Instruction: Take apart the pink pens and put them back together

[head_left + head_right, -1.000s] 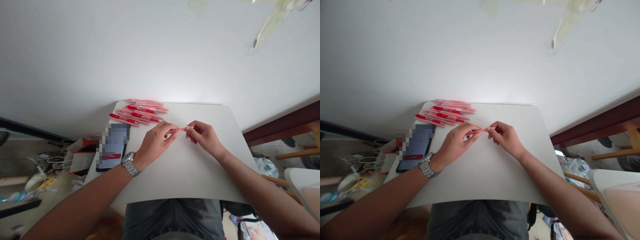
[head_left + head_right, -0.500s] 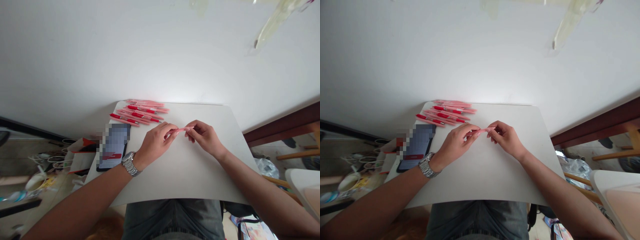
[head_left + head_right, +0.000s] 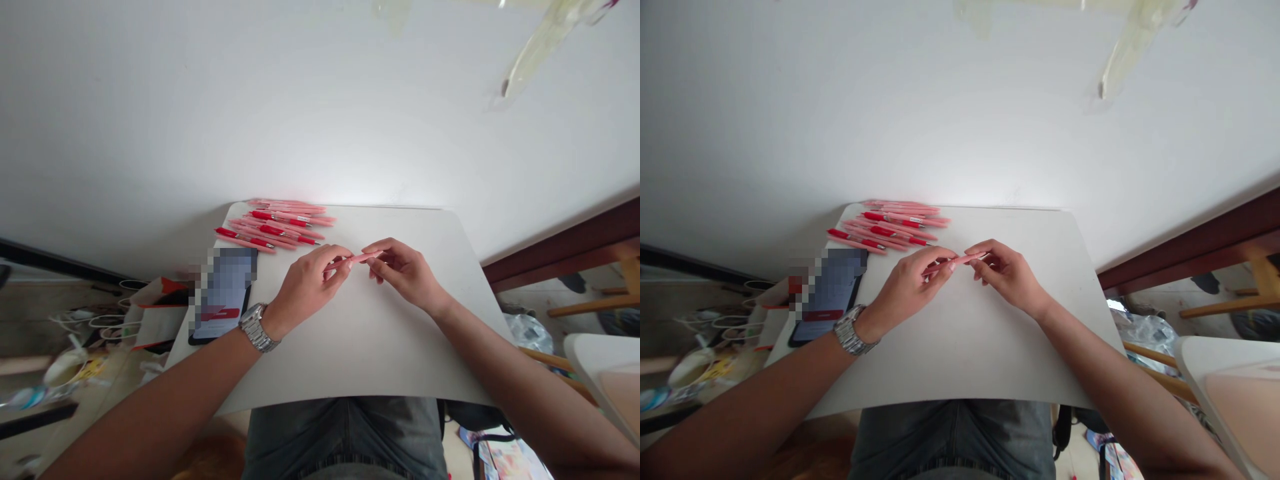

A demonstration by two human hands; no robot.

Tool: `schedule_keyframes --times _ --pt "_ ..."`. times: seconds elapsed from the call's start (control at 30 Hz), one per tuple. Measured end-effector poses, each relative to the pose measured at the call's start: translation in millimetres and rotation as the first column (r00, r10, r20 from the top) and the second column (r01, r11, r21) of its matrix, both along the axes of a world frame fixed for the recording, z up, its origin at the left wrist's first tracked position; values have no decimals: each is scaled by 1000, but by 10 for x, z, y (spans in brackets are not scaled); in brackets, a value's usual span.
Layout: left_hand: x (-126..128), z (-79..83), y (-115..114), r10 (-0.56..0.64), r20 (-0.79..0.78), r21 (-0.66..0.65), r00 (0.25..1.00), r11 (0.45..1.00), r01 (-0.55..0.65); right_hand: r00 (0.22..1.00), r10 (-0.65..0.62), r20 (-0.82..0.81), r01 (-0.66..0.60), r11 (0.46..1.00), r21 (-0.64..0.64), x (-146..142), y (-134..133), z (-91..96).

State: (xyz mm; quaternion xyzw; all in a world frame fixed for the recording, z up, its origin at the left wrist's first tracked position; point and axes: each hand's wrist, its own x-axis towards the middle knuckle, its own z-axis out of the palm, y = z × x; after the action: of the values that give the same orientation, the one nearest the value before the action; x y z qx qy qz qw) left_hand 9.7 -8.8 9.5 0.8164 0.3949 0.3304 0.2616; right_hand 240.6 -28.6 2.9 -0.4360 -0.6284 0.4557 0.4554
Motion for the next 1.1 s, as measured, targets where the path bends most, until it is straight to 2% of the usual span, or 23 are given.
schedule_keyframes --times 0.17,0.5,0.8,1.1 --pt "-1 -10 11 6 -12 10 1000 1000 -6 1000 9 -11 -10 999 -31 -9 -6 12" --pt "-1 -23 12 14 -37 56 999 998 -12 994 -86 65 92 991 -98 10 -5 75" --pt "-3 -33 22 20 -41 36 999 999 -18 998 -60 6 60 997 -45 8 -5 14" --pt "-14 -31 30 7 -36 50 999 999 -5 998 -55 38 57 998 -41 11 -8 4"
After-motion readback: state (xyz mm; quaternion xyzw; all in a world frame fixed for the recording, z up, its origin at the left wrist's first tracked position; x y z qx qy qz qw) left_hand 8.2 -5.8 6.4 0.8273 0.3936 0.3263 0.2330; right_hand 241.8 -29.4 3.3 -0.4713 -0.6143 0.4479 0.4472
